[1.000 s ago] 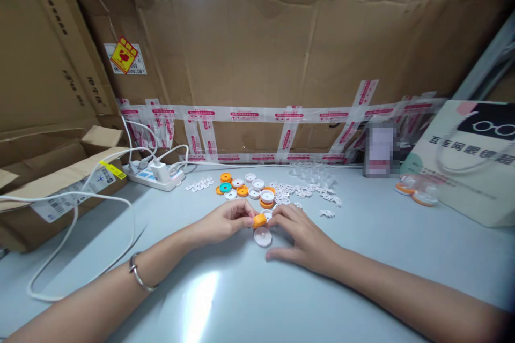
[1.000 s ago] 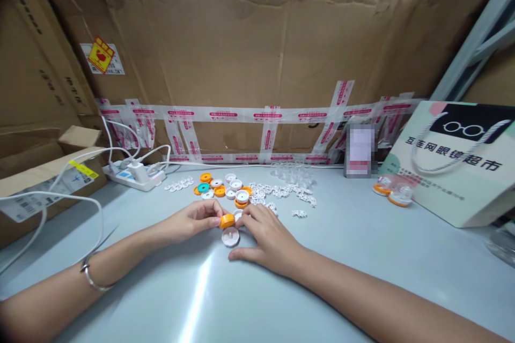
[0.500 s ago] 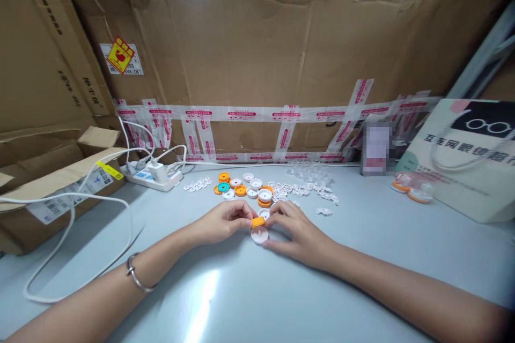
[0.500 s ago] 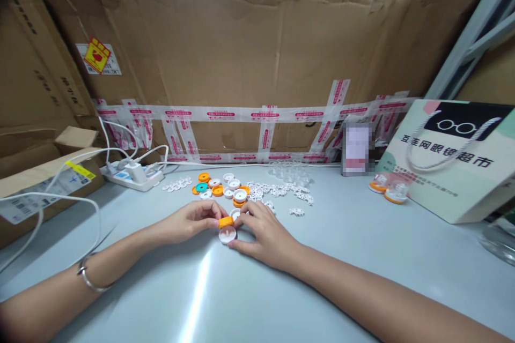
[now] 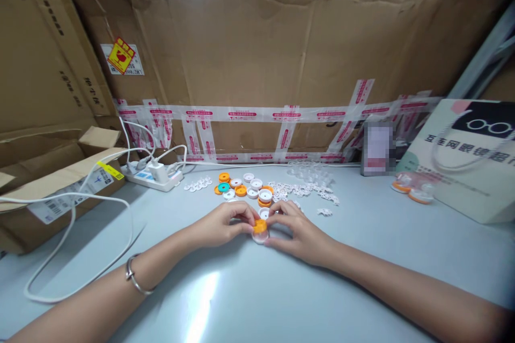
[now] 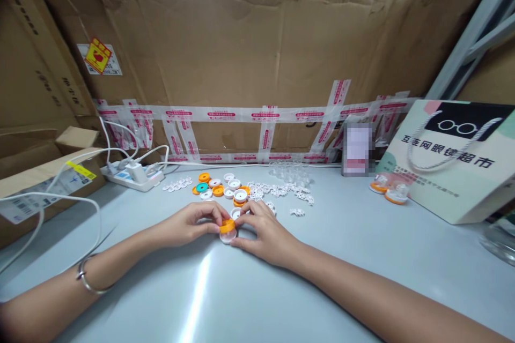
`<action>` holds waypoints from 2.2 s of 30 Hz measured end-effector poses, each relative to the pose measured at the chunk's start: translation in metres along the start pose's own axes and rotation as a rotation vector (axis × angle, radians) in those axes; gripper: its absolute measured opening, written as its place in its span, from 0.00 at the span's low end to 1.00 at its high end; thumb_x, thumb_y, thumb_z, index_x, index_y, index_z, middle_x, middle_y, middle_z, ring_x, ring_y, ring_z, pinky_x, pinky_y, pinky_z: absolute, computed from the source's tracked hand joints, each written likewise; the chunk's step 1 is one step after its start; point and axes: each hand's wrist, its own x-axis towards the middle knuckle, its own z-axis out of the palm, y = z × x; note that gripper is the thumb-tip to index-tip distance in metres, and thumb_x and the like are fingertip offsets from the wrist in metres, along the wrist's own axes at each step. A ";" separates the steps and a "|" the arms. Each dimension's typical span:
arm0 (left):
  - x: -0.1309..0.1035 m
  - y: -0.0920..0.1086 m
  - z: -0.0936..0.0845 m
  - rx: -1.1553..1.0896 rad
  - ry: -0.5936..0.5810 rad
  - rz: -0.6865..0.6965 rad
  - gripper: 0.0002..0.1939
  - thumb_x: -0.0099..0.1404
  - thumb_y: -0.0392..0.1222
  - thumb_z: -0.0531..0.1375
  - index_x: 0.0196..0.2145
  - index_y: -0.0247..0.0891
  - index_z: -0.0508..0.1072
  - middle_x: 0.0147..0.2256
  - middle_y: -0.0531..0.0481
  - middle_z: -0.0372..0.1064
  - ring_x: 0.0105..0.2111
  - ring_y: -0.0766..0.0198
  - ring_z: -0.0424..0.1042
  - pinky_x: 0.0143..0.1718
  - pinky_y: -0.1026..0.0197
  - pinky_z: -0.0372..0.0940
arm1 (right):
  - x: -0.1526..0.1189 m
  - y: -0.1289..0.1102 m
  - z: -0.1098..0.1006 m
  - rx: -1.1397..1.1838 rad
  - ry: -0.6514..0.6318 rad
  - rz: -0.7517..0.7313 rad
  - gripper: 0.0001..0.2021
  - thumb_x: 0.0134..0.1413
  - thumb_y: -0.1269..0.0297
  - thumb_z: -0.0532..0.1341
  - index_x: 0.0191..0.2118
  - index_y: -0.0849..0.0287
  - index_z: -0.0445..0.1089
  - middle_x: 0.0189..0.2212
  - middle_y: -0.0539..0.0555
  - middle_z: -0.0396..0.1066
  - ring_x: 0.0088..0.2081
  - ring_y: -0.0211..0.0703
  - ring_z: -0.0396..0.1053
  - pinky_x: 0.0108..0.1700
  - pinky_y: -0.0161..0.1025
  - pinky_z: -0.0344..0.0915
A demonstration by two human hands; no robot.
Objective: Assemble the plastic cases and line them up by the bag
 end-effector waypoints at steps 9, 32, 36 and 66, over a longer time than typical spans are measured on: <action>-0.003 0.007 0.000 0.390 -0.106 0.219 0.09 0.65 0.33 0.51 0.37 0.38 0.70 0.44 0.45 0.69 0.43 0.63 0.68 0.45 0.61 0.61 | 0.000 0.003 0.002 0.010 0.027 -0.057 0.10 0.50 0.56 0.61 0.39 0.50 0.71 0.41 0.53 0.64 0.47 0.45 0.60 0.50 0.46 0.59; -0.004 0.013 0.005 0.577 -0.148 0.270 0.13 0.65 0.31 0.48 0.39 0.36 0.70 0.43 0.42 0.68 0.43 0.60 0.67 0.43 0.61 0.61 | 0.000 0.004 0.002 0.013 -0.004 -0.055 0.11 0.50 0.57 0.62 0.40 0.50 0.70 0.43 0.54 0.63 0.47 0.46 0.60 0.50 0.46 0.59; -0.006 0.013 0.004 0.592 -0.153 0.243 0.12 0.65 0.31 0.48 0.40 0.36 0.69 0.42 0.42 0.69 0.43 0.61 0.68 0.44 0.61 0.61 | 0.000 0.004 0.002 0.016 -0.008 -0.057 0.12 0.50 0.57 0.62 0.42 0.50 0.70 0.43 0.54 0.63 0.47 0.46 0.60 0.50 0.46 0.58; -0.014 0.012 -0.050 0.671 0.214 0.072 0.08 0.65 0.40 0.52 0.39 0.37 0.69 0.39 0.46 0.68 0.39 0.61 0.66 0.42 0.59 0.61 | 0.002 0.008 -0.011 0.088 0.191 -0.036 0.05 0.56 0.67 0.55 0.36 0.56 0.68 0.35 0.54 0.69 0.40 0.42 0.66 0.44 0.40 0.61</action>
